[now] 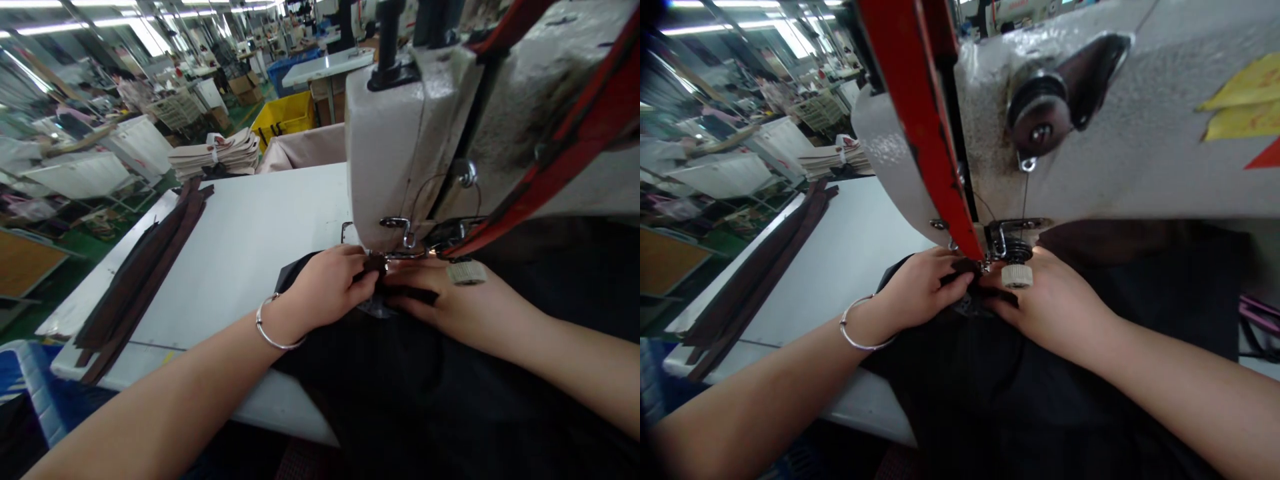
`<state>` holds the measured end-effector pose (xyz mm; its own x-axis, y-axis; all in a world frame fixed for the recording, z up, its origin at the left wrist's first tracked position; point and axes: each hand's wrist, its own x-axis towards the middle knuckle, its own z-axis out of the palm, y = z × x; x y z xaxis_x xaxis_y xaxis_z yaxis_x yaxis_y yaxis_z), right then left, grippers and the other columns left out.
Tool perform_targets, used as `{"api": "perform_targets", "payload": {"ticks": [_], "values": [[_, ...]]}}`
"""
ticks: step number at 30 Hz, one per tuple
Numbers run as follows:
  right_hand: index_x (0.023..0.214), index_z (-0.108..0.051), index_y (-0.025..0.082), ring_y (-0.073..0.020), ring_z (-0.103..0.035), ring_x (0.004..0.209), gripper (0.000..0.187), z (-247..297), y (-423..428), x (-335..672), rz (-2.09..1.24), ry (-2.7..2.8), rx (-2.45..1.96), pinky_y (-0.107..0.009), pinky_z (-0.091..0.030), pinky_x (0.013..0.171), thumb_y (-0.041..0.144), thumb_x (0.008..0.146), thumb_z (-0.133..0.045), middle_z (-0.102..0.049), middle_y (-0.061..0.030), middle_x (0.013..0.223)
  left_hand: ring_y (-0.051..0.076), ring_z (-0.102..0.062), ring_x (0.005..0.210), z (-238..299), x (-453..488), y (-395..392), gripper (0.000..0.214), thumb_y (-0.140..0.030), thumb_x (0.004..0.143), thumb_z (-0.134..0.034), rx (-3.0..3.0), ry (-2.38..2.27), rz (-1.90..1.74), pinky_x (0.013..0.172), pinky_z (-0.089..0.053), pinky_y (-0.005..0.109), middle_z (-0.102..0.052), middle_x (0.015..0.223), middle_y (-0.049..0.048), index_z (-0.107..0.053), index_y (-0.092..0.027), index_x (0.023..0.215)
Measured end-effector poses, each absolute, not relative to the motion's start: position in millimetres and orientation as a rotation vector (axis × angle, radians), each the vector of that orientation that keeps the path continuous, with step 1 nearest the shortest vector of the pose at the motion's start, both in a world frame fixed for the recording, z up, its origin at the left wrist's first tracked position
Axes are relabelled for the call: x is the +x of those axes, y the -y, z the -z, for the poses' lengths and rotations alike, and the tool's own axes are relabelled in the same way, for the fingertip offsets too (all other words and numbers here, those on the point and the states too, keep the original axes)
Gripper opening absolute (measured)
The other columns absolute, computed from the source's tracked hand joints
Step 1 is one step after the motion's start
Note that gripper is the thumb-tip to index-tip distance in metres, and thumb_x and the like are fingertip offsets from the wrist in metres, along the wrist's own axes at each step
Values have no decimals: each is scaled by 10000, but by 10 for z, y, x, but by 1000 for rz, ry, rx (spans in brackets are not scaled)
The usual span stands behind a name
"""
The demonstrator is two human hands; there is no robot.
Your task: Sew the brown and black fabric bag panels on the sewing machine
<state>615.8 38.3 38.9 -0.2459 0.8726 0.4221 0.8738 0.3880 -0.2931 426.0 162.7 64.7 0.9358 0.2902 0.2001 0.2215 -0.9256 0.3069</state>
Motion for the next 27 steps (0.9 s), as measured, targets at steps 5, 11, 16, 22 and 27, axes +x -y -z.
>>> {"api": "perform_targets", "payload": {"ticks": [5, 11, 16, 22, 27], "values": [[1171, -696, 247, -252, -690, 1011, 263, -355, -410, 6172, -56, 2035, -1616, -444, -531, 900, 235, 950, -554, -738, -45, 1114, 216, -667, 918, -689, 4267, -1670, 283, -296, 1012, -462, 2763, -393, -298, 838, -538, 349, -702, 947, 92, -673, -132, 918], [1141, -704, 235, -262, -683, 1002, 252, -333, -399, 6191, -83, 1977, -1644, -445, -537, 883, 262, 962, -528, -734, -46, 1105, 249, -674, 957, -660, 4267, -1653, 278, -279, 850, -689, 2764, -428, -310, 860, -554, 370, -709, 1033, 99, -680, -120, 1077], [1113, -708, 211, -262, -677, 1016, 241, -339, -407, 6185, -66, 1982, -1607, -441, -528, 898, 255, 961, -527, -729, -48, 1130, 220, -684, 848, -619, 4282, -1657, 180, -219, 847, -664, 2743, -448, -377, 782, -559, 333, -720, 962, 86, -717, -113, 982], [1117, -710, 214, -259, -679, 1015, 249, -347, -403, 6177, -49, 1982, -1576, -435, -528, 899, 233, 957, -521, -731, -51, 1122, 228, -695, 902, -612, 4277, -1648, 216, -224, 831, -699, 2726, -428, -407, 819, -560, 341, -733, 1002, 85, -726, -126, 1022], [1190, -688, 251, -252, -667, 1056, 278, -310, -396, 6194, -70, 1989, -1589, -440, -514, 936, 249, 965, -524, -712, -45, 1184, 225, -698, 904, -608, 4276, -1628, 216, -265, 832, -703, 2728, -423, -434, 818, -558, 339, -739, 986, 63, -722, -155, 1017]]}}
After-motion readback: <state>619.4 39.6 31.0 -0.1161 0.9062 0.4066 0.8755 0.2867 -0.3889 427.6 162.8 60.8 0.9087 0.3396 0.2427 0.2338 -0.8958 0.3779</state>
